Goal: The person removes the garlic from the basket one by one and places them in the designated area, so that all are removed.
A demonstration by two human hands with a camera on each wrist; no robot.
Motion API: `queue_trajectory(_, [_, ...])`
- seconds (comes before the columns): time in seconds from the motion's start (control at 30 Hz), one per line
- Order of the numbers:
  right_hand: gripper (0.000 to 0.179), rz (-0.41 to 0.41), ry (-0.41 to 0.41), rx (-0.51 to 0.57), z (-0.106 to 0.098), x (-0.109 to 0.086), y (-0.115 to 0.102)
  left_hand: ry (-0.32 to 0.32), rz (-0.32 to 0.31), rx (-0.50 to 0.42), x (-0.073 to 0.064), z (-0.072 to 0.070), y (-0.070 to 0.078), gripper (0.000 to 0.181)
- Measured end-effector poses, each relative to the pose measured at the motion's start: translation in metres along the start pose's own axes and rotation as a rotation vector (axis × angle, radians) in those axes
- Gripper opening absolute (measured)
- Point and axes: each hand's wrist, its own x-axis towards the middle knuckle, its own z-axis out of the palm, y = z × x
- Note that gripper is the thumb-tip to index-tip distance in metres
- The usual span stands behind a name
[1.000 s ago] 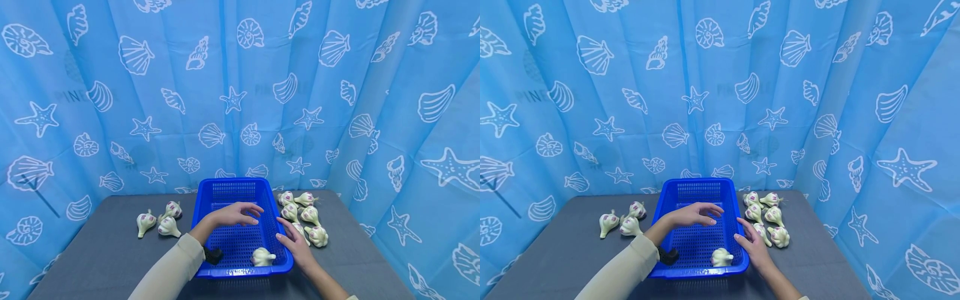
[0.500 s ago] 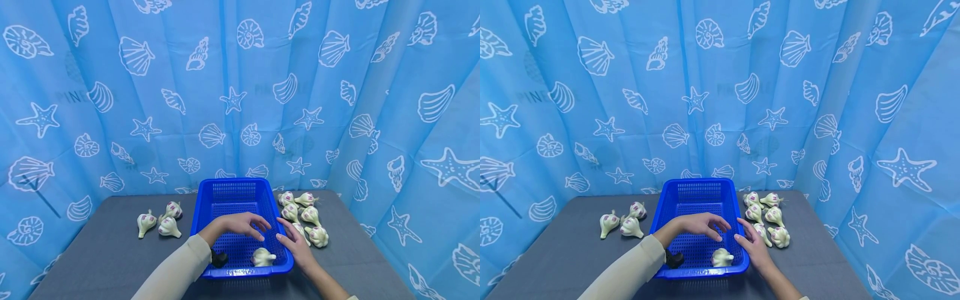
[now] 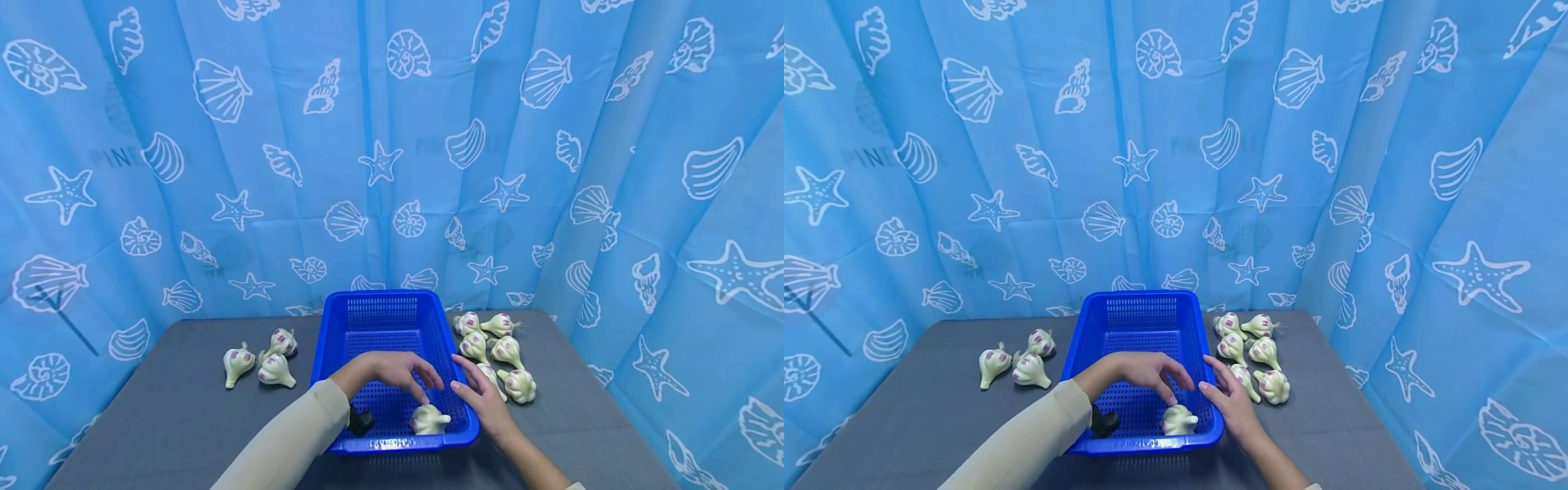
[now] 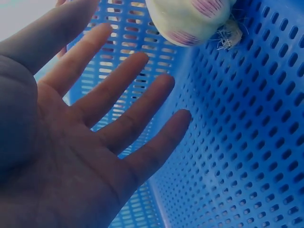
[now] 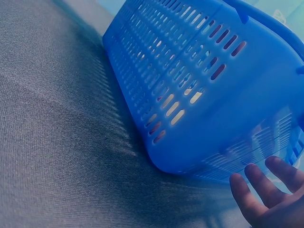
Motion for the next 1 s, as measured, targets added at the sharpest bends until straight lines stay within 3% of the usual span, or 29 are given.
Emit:
queue_trajectory(0.27, [0.048,0.000,0.011,-0.014,0.000,0.001,0.000,-0.111,-0.032,0.049,0.002,0.000,0.010,0.036])
queue_trajectory(0.6, [0.049,-0.004,-0.008,-0.024,-0.001,0.000,0.000,-0.186,-0.039,0.108,0.004,0.004,0.013,0.033])
queue_trajectory(0.87, [0.049,0.011,0.003,-0.031,0.000,0.000,0.000,-0.194,-0.126,0.095,0.003,0.005,0.012,0.038])
queue_trajectory(1.0, [0.049,0.012,0.010,-0.027,-0.001,0.000,0.000,-0.186,-0.205,0.071,0.002,0.007,0.011,0.036])
